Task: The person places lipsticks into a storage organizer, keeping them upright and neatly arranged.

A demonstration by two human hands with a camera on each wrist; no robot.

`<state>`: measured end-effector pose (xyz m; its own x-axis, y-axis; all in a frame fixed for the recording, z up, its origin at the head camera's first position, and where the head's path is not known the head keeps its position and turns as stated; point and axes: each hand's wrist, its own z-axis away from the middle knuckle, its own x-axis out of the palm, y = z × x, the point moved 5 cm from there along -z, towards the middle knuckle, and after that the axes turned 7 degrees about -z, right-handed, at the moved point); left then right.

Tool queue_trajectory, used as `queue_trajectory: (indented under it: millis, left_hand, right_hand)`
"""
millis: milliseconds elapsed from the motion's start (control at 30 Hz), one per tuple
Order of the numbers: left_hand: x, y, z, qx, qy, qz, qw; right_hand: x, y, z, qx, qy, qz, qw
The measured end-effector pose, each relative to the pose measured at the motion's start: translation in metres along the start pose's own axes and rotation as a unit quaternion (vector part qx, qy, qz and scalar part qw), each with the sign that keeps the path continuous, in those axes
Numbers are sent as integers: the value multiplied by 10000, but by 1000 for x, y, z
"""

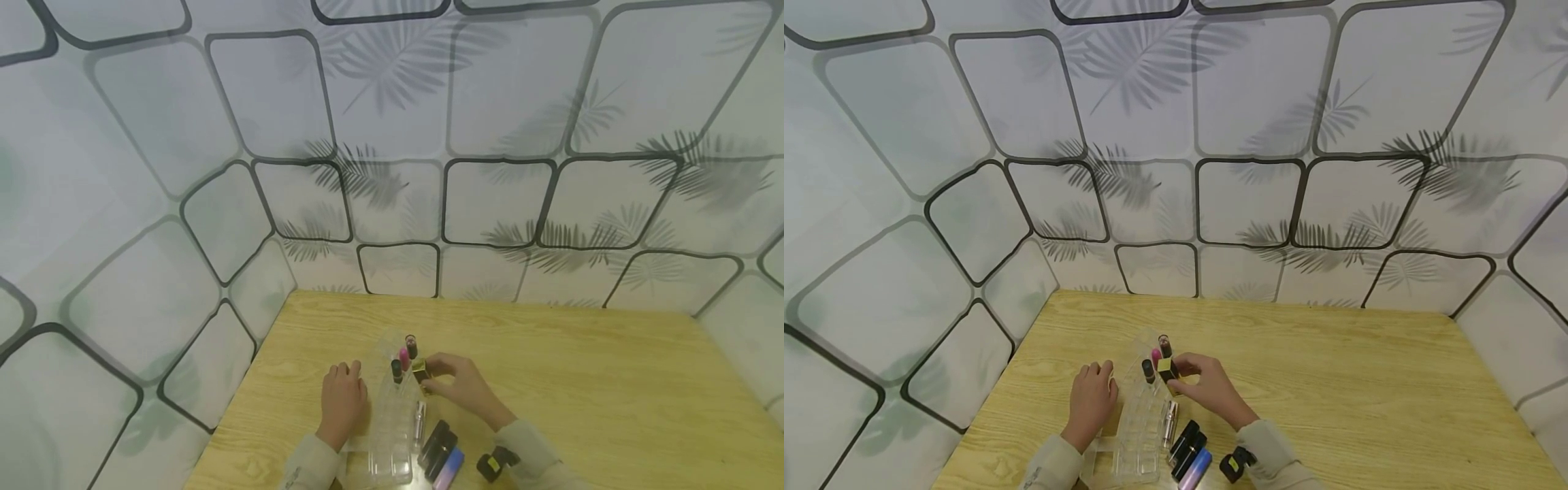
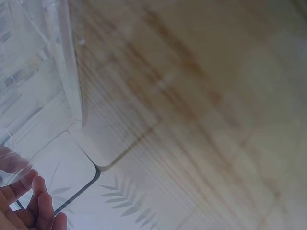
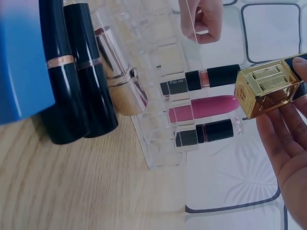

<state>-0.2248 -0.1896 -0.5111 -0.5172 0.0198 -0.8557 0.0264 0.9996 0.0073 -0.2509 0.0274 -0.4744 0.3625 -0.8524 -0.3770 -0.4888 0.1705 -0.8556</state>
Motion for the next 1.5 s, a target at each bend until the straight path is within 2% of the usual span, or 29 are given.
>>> queue_trajectory:
  millis: [267, 633, 767, 900, 1000, 1200, 1500]
  left_hand:
    - [-2, 0, 0, -4, 18, -3, 10000]
    - [-1, 0, -1, -23, -68, -25, 10000]
    - [-1, 0, -1, 21, 33, -20, 10000]
    - [-1, -1, 0, 43, 98, -50, 9999]
    - [1, -1, 0, 25, 70, -67, 10000]
    - [2, -2, -1, 25, 63, -66, 10000]
    - [2, -1, 0, 12, 15, -51, 10000]
  right_hand:
    - [10, -5, -4, 48, 128, 102, 9999]
    - [25, -4, -7, 215, 203, -666, 9973]
    - [30, -2, -6, 280, 338, -891, 9951]
    - [34, 1, -5, 525, 500, -979, 9926]
    - [36, 1, -5, 541, 619, -966, 9919]
    - [40, 0, -6, 81, 872, -757, 9933]
    - [46, 2, -5, 89, 1075, -395, 9934]
